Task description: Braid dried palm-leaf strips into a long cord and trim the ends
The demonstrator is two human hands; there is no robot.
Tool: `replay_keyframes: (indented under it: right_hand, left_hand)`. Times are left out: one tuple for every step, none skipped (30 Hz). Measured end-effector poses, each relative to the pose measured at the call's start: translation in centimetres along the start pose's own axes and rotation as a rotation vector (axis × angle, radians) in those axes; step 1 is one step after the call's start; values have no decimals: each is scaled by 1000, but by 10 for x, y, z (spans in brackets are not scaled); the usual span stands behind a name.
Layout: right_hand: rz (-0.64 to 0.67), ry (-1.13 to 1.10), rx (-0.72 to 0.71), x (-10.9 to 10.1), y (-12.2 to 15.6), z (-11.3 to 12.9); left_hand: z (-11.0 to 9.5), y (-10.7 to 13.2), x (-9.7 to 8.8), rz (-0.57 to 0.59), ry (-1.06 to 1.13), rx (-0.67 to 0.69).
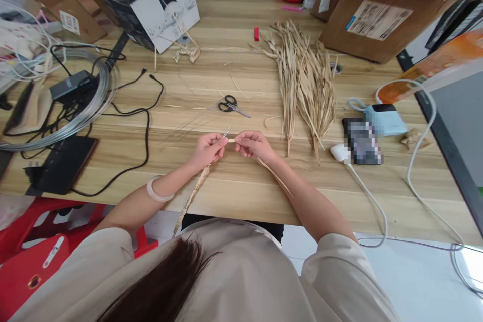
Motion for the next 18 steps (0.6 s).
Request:
replay_keyframes:
  right_hand:
    - [2, -18, 0, 0, 1, 0]
    - [3, -25, -11, 0, 1, 0]
    - [8, -17, -28, 0, 2, 1]
    - [8, 11, -55, 0, 3, 3]
    - [-16, 62, -101, -1, 5, 7]
    - [-57, 136, -156, -3, 6, 12]
    - [-107, 228, -208, -5, 9, 18]
    - [-171, 306, -263, -8, 13, 25]
    - [-238, 367, -323, -11, 19, 32]
    - [-302, 408, -382, -13, 27, 40]
    - [-360, 432, -436, -15, 39, 45]
    - [-417, 452, -481, -17, 56, 49]
    - [-487, 497, -506, -18, 77, 49]
    - [-548, 566, -494, -16, 103, 45]
    - [-627, 640, -460, -13, 134, 38]
    - [-687, 725, -381, -7, 169, 27]
    - [-736, 797, -286, 2, 209, 13]
    - [-767, 867, -196, 14, 250, -2]
  left_hand:
    - [0, -1, -3, -10, 2, 6]
    - [1, -3, -5, -17, 3, 10]
    - [1, -5, -8, -20, 6, 16]
    - [1, -6, -10, -22, 11, 25]
    - [1, -8, -12, -32, 18, 34]
    - [1, -9, -13, -33, 21, 35]
    - [1, -10, -14, -35, 23, 29]
    - [1, -11, -15, -42, 23, 23]
    - [0, -11, -16, -42, 21, 22]
    - [0, -11, -16, -44, 19, 25]
    - [0, -11, -16, -48, 19, 27]
    - [0, -11, -16, -54, 18, 29]
    - [0, -11, -15, -61, 17, 30]
    - [-1, -10, -15, -67, 13, 29]
    - [-1, -9, -15, -75, 8, 30]
    - [-1, -9, -15, -80, 1, 29]
    - [-1, -8, -14, -86, -7, 28]
    - [-1, -7, -14, -88, -16, 26]
Point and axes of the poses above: each hand's wrist, its own y-axis away from the middle knuckle, its own x-axis out of the palm, z = x × y, the point moved 2 cm from there along -y, towards the middle knuckle, and after that the axes turned 4 degrees about -x, right-handed, at the moved point
